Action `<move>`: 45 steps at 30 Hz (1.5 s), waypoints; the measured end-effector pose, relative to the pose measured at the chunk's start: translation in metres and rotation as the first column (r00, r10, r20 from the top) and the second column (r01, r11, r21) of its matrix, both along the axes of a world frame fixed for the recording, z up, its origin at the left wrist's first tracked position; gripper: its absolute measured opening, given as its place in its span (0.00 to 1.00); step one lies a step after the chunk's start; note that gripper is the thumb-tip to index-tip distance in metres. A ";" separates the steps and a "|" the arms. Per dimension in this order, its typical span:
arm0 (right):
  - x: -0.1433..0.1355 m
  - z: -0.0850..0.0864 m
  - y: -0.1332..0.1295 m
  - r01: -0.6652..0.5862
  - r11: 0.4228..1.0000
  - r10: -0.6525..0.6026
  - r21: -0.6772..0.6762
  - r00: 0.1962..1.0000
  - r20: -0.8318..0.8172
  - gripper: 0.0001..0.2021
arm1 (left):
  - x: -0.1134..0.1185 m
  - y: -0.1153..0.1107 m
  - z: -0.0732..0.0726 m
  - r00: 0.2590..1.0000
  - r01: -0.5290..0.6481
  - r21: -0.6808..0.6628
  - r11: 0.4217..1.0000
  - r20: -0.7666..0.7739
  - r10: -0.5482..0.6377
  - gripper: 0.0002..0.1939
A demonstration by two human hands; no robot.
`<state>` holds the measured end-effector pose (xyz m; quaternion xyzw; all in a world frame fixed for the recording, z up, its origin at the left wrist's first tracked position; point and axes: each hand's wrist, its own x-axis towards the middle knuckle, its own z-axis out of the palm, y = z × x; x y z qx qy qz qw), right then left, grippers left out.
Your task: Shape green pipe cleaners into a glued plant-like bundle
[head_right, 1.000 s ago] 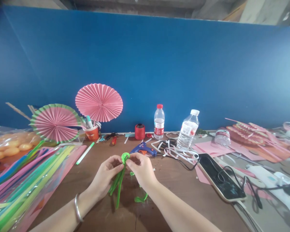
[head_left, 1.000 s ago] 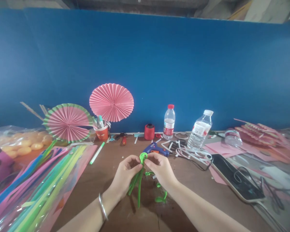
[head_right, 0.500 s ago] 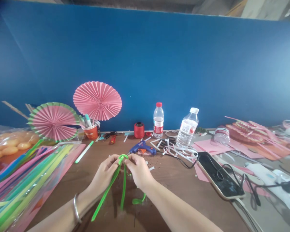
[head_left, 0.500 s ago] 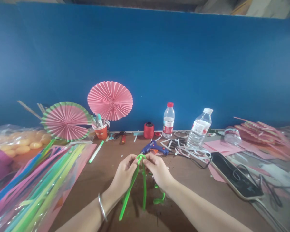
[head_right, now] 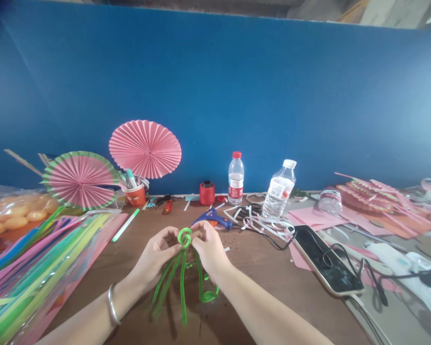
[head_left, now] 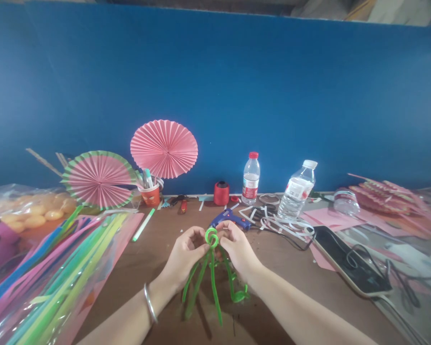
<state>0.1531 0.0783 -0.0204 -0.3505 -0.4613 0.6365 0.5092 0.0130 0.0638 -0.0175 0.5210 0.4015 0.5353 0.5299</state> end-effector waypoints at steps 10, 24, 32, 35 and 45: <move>0.003 0.003 0.004 0.085 0.996 -0.084 0.027 0.996 -0.017 0.09 | 0.001 -0.002 -0.004 0.999 0.052 -0.035 0.998 -0.005 -0.052 0.09; 0.002 -0.002 0.004 0.117 0.993 -0.117 -0.005 0.993 -0.011 0.07 | -0.005 0.000 0.002 0.963 -0.027 0.041 0.999 -0.268 0.037 0.07; 0.002 -0.011 0.007 0.127 0.977 -0.150 0.172 0.981 0.124 0.07 | -0.002 -0.002 0.001 0.928 -0.015 0.075 0.997 -0.371 0.042 0.08; 0.001 -0.010 0.007 0.051 0.990 -0.067 0.133 0.990 0.122 0.08 | -0.001 -0.002 0.000 0.944 -0.001 0.032 0.999 -0.329 0.011 0.08; 0.000 -0.006 0.006 -0.026 0.996 -0.002 0.083 0.947 0.320 0.10 | -0.007 0.004 -0.002 0.927 -0.177 0.056 0.983 -0.325 0.186 0.10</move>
